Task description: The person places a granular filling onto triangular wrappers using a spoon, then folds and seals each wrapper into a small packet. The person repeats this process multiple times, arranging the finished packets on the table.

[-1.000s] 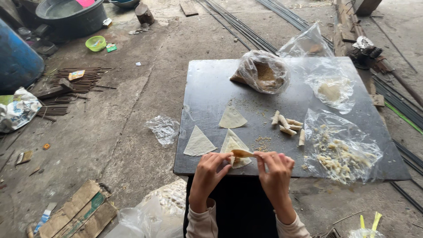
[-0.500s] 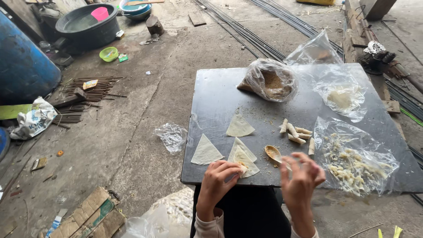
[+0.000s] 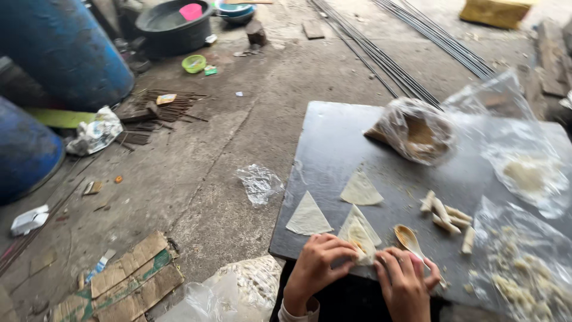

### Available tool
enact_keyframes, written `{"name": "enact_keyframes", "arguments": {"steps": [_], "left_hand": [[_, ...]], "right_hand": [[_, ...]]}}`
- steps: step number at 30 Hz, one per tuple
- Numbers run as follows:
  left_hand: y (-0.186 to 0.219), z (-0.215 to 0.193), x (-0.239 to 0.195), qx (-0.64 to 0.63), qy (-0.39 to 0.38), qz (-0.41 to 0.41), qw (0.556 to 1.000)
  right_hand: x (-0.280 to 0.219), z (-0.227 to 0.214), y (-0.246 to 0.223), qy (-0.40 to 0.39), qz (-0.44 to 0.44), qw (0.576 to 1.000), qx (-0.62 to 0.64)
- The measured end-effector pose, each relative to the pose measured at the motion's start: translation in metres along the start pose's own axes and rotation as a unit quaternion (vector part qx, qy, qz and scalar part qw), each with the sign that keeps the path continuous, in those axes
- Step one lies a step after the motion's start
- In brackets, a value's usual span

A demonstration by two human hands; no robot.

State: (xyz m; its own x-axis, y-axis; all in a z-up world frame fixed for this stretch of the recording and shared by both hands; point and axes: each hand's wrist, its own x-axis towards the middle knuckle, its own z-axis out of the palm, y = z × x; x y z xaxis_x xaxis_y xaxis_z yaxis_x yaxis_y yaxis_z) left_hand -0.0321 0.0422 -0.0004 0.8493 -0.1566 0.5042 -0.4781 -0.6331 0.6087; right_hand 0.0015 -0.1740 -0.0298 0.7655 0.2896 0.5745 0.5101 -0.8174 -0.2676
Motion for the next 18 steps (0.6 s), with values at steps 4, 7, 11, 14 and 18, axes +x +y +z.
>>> {"name": "enact_keyframes", "arguments": {"steps": [4, 7, 11, 14, 18], "left_hand": [[-0.003, -0.003, -0.002, -0.019, -0.018, -0.027, 0.999], [-0.006, -0.002, -0.003, -0.006, -0.022, -0.021, 1.000], [-0.012, 0.001, -0.006, -0.025, -0.030, -0.030, 0.999], [-0.015, 0.004, -0.005, -0.021, -0.035, -0.031, 0.999], [-0.016, 0.002, -0.003, -0.020, -0.043, -0.025, 0.999]], "right_hand": [[-0.009, 0.027, 0.028, -0.017, -0.060, 0.997, -0.040], [-0.010, 0.055, 0.059, 0.007, -0.132, 0.991, 0.008], [-0.020, 0.089, 0.090, -0.034, -0.139, 0.989, 0.030], [-0.029, 0.104, 0.097, 0.003, -0.114, 0.990, 0.083], [-0.030, 0.100, 0.092, 0.041, -0.145, 0.980, 0.126]]}}
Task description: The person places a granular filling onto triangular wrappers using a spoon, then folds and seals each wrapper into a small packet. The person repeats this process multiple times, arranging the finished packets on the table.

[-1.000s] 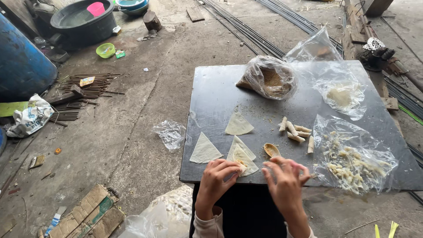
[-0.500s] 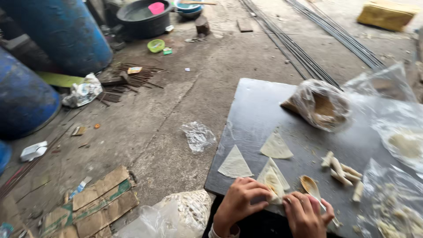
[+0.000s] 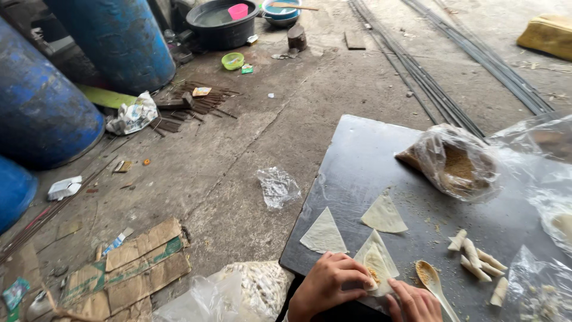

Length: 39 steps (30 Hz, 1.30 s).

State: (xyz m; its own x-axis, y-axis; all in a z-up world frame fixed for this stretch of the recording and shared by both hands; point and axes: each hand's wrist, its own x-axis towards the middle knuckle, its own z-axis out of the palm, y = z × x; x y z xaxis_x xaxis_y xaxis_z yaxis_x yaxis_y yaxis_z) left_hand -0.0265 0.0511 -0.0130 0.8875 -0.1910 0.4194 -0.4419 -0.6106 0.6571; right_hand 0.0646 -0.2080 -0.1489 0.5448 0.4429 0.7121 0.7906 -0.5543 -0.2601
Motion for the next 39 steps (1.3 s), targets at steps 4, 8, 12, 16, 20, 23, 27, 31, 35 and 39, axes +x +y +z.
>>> {"name": "enact_keyframes", "arguments": {"steps": [4, 8, 12, 16, 20, 23, 27, 31, 35, 39], "left_hand": [[0.002, -0.007, 0.004, -0.022, -0.014, -0.006, 1.000], [0.004, -0.007, 0.007, -0.023, -0.010, -0.001, 1.000], [0.006, -0.004, 0.006, -0.021, -0.009, -0.027, 0.999], [0.007, -0.006, 0.007, -0.029, -0.009, -0.012, 0.999], [0.006, -0.005, 0.007, -0.022, -0.022, -0.013, 0.999], [0.002, -0.003, 0.010, -0.018, -0.028, -0.005, 0.999], [0.002, 0.001, 0.006, -0.008, -0.036, -0.018, 0.999], [-0.003, 0.001, 0.007, 0.001, -0.038, -0.016, 0.999], [-0.011, 0.007, 0.003, 0.013, -0.032, -0.004, 0.999], [-0.020, 0.015, 0.002, 0.014, -0.027, -0.007, 1.000]], "right_hand": [[0.018, -0.013, -0.020, 0.014, -0.021, 1.000, 0.016], [0.038, -0.026, -0.034, -0.017, -0.042, 0.999, -0.007], [0.043, -0.033, -0.042, -0.017, -0.053, 0.998, -0.021], [0.038, -0.031, -0.043, -0.023, -0.033, 0.999, -0.014], [0.034, -0.024, -0.034, -0.036, -0.034, 0.999, -0.010], [0.032, -0.019, -0.022, -0.070, -0.060, 0.996, -0.007], [0.024, -0.015, -0.017, -0.058, -0.080, 0.994, -0.038], [0.017, -0.002, -0.007, -0.036, -0.109, 0.992, -0.057], [0.000, 0.013, 0.007, -0.015, -0.129, 0.990, -0.058], [-0.014, 0.030, 0.018, -0.073, -0.083, 0.991, -0.074]]}}
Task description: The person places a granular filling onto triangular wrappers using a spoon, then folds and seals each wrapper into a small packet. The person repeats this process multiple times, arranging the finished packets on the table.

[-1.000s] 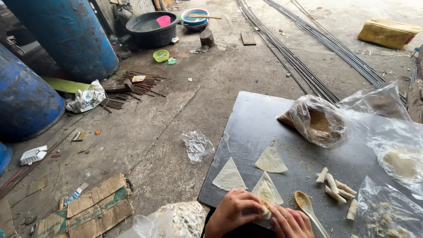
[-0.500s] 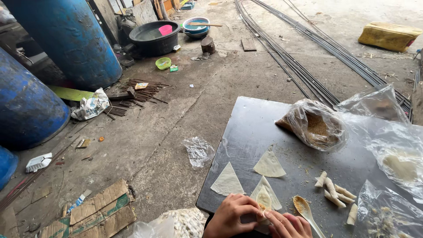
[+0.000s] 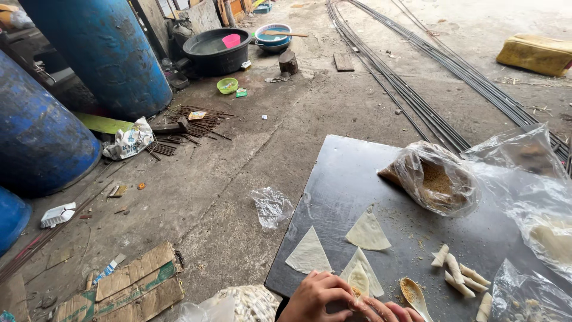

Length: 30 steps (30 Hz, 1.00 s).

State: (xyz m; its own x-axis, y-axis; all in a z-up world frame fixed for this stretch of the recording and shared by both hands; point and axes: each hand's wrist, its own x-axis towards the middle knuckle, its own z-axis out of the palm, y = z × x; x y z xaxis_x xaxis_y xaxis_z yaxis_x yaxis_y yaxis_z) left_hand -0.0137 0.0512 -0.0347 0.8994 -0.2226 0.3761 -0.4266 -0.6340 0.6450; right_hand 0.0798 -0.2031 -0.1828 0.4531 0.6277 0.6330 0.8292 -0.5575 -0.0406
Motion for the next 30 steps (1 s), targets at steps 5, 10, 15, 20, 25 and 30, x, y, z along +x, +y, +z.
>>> {"name": "enact_keyframes", "arguments": {"steps": [5, 10, 15, 20, 25, 30], "left_hand": [[-0.003, 0.002, -0.001, -0.004, 0.006, 0.000, 1.000], [0.008, -0.002, 0.002, -0.039, 0.027, -0.051, 0.998], [0.018, -0.003, 0.007, -0.025, 0.059, -0.076, 0.995], [0.023, 0.000, 0.008, -0.014, 0.082, -0.104, 0.991], [0.030, 0.001, 0.012, 0.029, 0.137, -0.085, 0.986], [0.034, -0.003, 0.011, 0.026, 0.138, -0.082, 0.987]], "right_hand": [[0.004, 0.002, 0.002, 0.090, -0.038, 0.995, -0.025], [0.027, -0.022, -0.005, 0.069, -0.039, 0.997, -0.013], [0.051, -0.044, -0.025, 0.062, 0.040, 0.997, 0.035], [0.069, -0.054, -0.041, 0.042, 0.137, 0.989, 0.048], [0.091, -0.065, -0.051, 0.011, 0.184, 0.981, 0.060], [0.105, -0.088, -0.067, -0.016, 0.239, 0.968, 0.074]]}}
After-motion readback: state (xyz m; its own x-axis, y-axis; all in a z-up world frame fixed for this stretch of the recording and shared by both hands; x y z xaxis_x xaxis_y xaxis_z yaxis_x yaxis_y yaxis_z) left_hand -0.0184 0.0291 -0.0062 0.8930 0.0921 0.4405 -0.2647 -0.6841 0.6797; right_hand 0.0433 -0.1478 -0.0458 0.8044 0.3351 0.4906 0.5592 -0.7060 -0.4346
